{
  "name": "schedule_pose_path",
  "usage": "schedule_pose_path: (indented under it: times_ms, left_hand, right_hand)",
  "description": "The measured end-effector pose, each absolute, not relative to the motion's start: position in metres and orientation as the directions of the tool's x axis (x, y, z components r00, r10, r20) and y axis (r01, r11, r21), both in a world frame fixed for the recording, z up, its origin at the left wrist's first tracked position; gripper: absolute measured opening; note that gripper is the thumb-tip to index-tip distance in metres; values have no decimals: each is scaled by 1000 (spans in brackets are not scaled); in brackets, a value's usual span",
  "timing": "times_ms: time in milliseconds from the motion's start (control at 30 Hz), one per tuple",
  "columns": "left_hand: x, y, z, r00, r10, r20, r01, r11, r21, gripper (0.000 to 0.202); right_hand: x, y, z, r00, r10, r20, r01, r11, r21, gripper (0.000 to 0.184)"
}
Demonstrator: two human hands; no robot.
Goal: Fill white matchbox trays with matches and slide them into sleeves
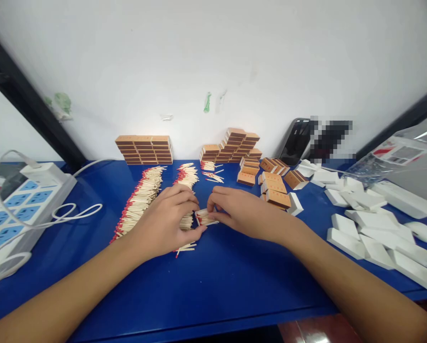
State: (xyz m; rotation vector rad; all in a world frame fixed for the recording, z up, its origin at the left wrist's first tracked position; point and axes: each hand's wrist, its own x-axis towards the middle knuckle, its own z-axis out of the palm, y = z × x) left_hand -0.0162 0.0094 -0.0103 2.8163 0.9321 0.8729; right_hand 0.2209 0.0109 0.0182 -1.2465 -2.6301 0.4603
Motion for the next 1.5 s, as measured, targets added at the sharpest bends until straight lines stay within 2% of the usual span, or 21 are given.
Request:
schedule_pose_path:
  times_ms: [333,567,633,733,800,867,1000,1233,1500]
  left_hand:
    - [-14,8,-8,666,561,492,513,-823,244,13]
    - [-15,7,-8,670,569,477,515,-819,254,16]
    - [-15,8,-9,668,570,478,519,-817,251,18]
    - [-15,8,-12,668,561,489,515,-823,240,20]
    - [-15,8,-13,668,549,503,506,-830,234,21]
    - [-16,8,-13,666,538,517,496,-837,232,20]
    - [-15,7,-13,668,521,532,483,-847,223,17]
    - [-15,9,-13,674,526,519,489,-844,220,20]
    - [-17,9,-14,670,537,513,499,-837,225,20]
  right_hand:
    - [214,12,9,-672,733,105,612,630,-477,6]
    - [217,6,16,-662,746,75,654,624,-427,11]
    - [219,9,17,-675,734,68,639,628,-444,9]
    - [225,26,11,-609,771,186,628,612,-480,10]
    - [231,44,3,-478,824,303,687,566,-455,13]
    - [238,64,-4,-374,857,355,755,503,-421,12]
    - [243,87,-11,-356,884,304,818,452,-356,8]
    - [236,86,-12,-388,888,245,873,440,-212,16]
    - [255,75,-8,-492,858,146,820,513,-254,16]
